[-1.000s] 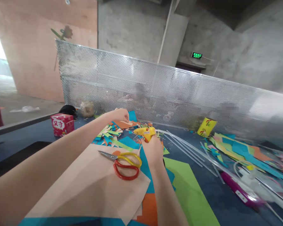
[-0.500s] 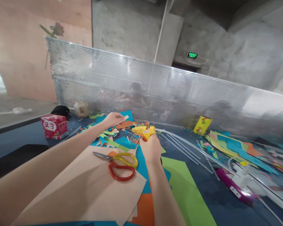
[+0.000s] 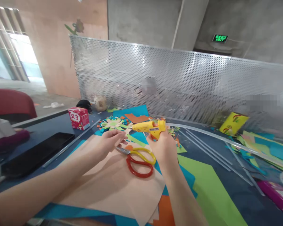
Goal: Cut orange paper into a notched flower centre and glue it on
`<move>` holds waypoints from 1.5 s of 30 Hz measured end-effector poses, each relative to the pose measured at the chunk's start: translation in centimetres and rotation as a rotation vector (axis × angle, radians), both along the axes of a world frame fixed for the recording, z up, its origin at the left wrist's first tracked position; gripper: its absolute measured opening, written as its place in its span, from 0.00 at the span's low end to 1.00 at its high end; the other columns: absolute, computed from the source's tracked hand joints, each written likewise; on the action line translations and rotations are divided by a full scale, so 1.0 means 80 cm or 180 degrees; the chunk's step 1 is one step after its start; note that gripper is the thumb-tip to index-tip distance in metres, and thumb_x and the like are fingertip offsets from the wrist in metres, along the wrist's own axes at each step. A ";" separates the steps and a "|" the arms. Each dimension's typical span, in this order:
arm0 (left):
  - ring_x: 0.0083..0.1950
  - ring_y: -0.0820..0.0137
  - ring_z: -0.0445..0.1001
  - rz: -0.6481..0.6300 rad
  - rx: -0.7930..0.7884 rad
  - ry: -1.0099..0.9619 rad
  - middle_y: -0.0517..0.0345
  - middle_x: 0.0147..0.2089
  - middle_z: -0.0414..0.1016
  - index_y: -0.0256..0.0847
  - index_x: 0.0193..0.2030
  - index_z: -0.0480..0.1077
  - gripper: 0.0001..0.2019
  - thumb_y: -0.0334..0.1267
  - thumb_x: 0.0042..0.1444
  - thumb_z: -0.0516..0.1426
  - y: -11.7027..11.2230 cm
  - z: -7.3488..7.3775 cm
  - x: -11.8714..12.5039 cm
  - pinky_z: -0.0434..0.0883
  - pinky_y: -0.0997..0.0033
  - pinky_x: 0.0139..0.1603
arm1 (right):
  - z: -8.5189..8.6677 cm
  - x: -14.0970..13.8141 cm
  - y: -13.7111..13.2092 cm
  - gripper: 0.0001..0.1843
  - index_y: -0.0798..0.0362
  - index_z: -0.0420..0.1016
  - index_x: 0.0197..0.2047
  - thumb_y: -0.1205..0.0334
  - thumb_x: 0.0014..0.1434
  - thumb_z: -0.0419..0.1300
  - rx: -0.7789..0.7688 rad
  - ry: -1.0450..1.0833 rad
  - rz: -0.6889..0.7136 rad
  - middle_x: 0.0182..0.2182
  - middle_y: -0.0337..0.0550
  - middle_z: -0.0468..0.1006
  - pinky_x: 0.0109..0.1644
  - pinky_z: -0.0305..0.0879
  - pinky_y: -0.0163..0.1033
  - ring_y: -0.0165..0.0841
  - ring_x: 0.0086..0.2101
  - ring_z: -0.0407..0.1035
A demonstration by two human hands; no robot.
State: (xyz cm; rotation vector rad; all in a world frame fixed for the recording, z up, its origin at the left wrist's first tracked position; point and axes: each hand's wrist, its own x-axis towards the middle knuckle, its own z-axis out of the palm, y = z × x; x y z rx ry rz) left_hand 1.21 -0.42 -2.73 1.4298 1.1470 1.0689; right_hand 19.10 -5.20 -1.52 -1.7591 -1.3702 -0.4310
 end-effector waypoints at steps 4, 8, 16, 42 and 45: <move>0.24 0.71 0.74 -0.0098 0.0052 -0.0068 0.56 0.25 0.75 0.37 0.27 0.68 0.11 0.44 0.49 0.55 0.005 -0.007 0.003 0.60 0.81 0.16 | -0.007 0.004 0.003 0.12 0.58 0.73 0.29 0.57 0.45 0.58 0.0160 -0.0491 -0.0144 0.21 0.50 0.77 0.24 0.63 0.39 0.42 0.23 0.72; 0.28 0.67 0.77 -0.0286 -0.0058 -0.0242 0.55 0.25 0.76 0.37 0.28 0.67 0.10 0.43 0.50 0.55 0.002 -0.009 0.005 0.67 0.78 0.21 | -0.009 0.005 0.002 0.12 0.59 0.73 0.29 0.58 0.46 0.57 0.0110 -0.0845 -0.0173 0.20 0.50 0.75 0.23 0.61 0.38 0.41 0.22 0.71; 0.27 0.69 0.77 -0.0264 -0.0070 -0.0354 0.55 0.30 0.77 0.37 0.27 0.66 0.08 0.40 0.50 0.56 0.000 -0.007 0.004 0.68 0.78 0.21 | -0.008 0.004 0.003 0.13 0.59 0.72 0.29 0.57 0.46 0.55 -0.0013 -0.0910 -0.0242 0.20 0.50 0.74 0.24 0.59 0.38 0.40 0.22 0.69; 0.26 0.72 0.76 -0.0256 0.0105 -0.0253 0.56 0.28 0.77 0.37 0.27 0.66 0.07 0.39 0.51 0.55 0.004 -0.005 0.002 0.66 0.81 0.18 | -0.009 0.009 0.002 0.13 0.58 0.72 0.29 0.57 0.49 0.54 0.0002 -0.0971 -0.0052 0.22 0.51 0.76 0.25 0.60 0.39 0.41 0.24 0.70; 0.25 0.73 0.76 -0.0232 0.0122 -0.0229 0.57 0.27 0.77 0.37 0.27 0.66 0.07 0.39 0.51 0.55 0.005 -0.006 0.001 0.65 0.82 0.17 | -0.008 0.010 0.001 0.12 0.59 0.73 0.29 0.57 0.49 0.56 0.0004 -0.0977 -0.0032 0.22 0.51 0.75 0.25 0.60 0.38 0.41 0.24 0.70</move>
